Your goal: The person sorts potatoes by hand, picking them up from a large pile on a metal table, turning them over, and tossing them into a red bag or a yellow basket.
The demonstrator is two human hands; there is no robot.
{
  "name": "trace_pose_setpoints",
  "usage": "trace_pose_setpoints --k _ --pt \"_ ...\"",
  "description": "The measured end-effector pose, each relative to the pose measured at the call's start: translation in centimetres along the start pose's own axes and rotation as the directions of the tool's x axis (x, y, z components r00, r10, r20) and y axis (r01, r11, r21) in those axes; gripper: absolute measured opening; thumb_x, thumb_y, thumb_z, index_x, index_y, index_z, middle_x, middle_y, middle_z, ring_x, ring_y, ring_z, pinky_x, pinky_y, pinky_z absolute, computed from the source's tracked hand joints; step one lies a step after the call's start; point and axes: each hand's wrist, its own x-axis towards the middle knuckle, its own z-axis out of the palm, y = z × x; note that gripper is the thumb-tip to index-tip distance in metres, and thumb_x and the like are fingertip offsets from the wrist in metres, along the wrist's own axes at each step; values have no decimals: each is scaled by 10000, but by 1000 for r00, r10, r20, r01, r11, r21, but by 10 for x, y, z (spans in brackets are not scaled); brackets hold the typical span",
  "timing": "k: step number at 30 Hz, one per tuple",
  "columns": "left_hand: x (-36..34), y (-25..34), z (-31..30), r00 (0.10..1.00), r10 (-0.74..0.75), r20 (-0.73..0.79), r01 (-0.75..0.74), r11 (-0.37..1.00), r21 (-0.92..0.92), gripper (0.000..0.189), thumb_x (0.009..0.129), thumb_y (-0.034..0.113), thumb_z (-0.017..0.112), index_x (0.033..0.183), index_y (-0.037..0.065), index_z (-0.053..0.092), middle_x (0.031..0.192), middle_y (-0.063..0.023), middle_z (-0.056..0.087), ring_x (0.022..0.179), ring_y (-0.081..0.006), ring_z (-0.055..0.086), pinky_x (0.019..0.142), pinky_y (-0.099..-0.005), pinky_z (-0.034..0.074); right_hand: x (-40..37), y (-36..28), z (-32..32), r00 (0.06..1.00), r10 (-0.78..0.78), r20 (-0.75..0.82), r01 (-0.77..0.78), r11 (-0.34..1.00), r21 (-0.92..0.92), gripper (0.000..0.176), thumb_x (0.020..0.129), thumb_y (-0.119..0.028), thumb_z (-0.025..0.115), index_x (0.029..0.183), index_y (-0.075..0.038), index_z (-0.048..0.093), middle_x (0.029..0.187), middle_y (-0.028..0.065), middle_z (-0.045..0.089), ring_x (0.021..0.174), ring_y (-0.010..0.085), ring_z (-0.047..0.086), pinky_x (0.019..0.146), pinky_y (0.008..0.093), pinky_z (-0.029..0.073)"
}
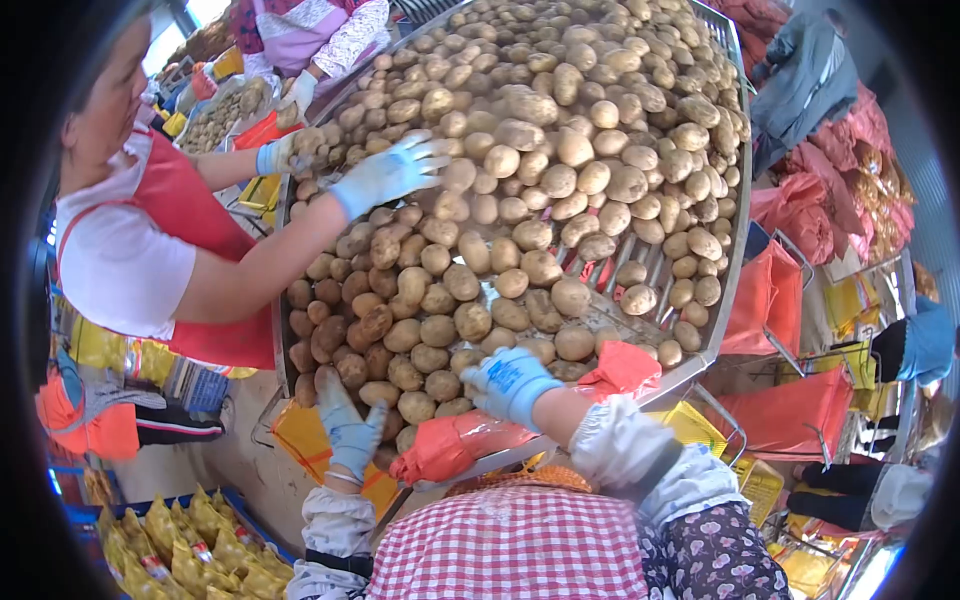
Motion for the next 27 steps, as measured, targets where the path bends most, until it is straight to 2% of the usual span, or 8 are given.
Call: trace_pose_setpoints --k 6,10,12,14,18,22,24,27 --pt "-18 -45 -19 988 120 97 -126 990 57 721 817 373 617 1398 24 371 1405 -206 415 1296 -405 368 1090 -532 237 23 -25 10 990 -22 -139 60 959 277 288 861 -353 571 940 -86 643 877 156 653 865 359 624 762 446 495" --pt "-25 -69 -25 935 242 259 -230 970 -76 628 816 333 605 1356 55 444 1404 -185 426 1288 -401 380 1085 -531 246 16 -20 6 999 42 19 -43 997 68 291 859 -340 573 855 -63 661 865 168 656 849 361 625 742 453 489" --pt "-5 -39 -39 962 267 -50 -271 941 -204 651 805 373 623 1360 78 453 1425 -184 397 1282 -402 381 1084 -532 253 21 -35 22 1000 10 26 -12 997 70 278 875 -330 552 894 -76 663 856 152 656 860 347 625 776 438 490" --pt "18 -12 -35 946 323 12 -317 934 -165 658 795 394 635 1358 100 464 1434 -184 379 1279 -401 381 1084 -529 258 22 -34 30 999 -30 34 27 997 72 271 890 -320 531 932 -88 664 847 136 655 870 332 625 809 422 491" --pt "18 -20 -28 914 385 127 -384 923 -37 661 747 375 691 1336 136 511 1446 -199 350 1278 -403 367 1078 -508 295 13 -7 2 955 273 -119 -134 750 648 226 903 -234 577 1011 -58 667 876 140 665 845 305 643 772 358 513" --pt "6 -47 -30 908 345 237 -352 936 -14 496 803 342 629 1254 144 572 1319 -180 480 1216 -391 438 1023 -517 337 6 -5 -5 963 203 -175 -95 869 485 313 913 -311 565 1064 -49 646 960 153 673 883 270 657 792 349 508" --pt "7 -46 -29 923 318 215 -310 948 -71 460 806 319 617 1205 92 590 1255 -179 526 1192 -397 457 1008 -508 347 16 -29 -1 992 96 88 -92 995 -43 270 919 -275 536 1128 -127 622 933 108 683 883 287 662 754 388 510" --pt "30 -18 -37 932 362 -34 -361 912 -193 536 817 366 604 1254 62 548 1336 -209 461 1212 -438 430 1030 -510 336 44 -49 16 938 198 284 -135 965 -227 283 900 -287 533 1124 -135 615 967 106 694 898 283 678 716 443 512"
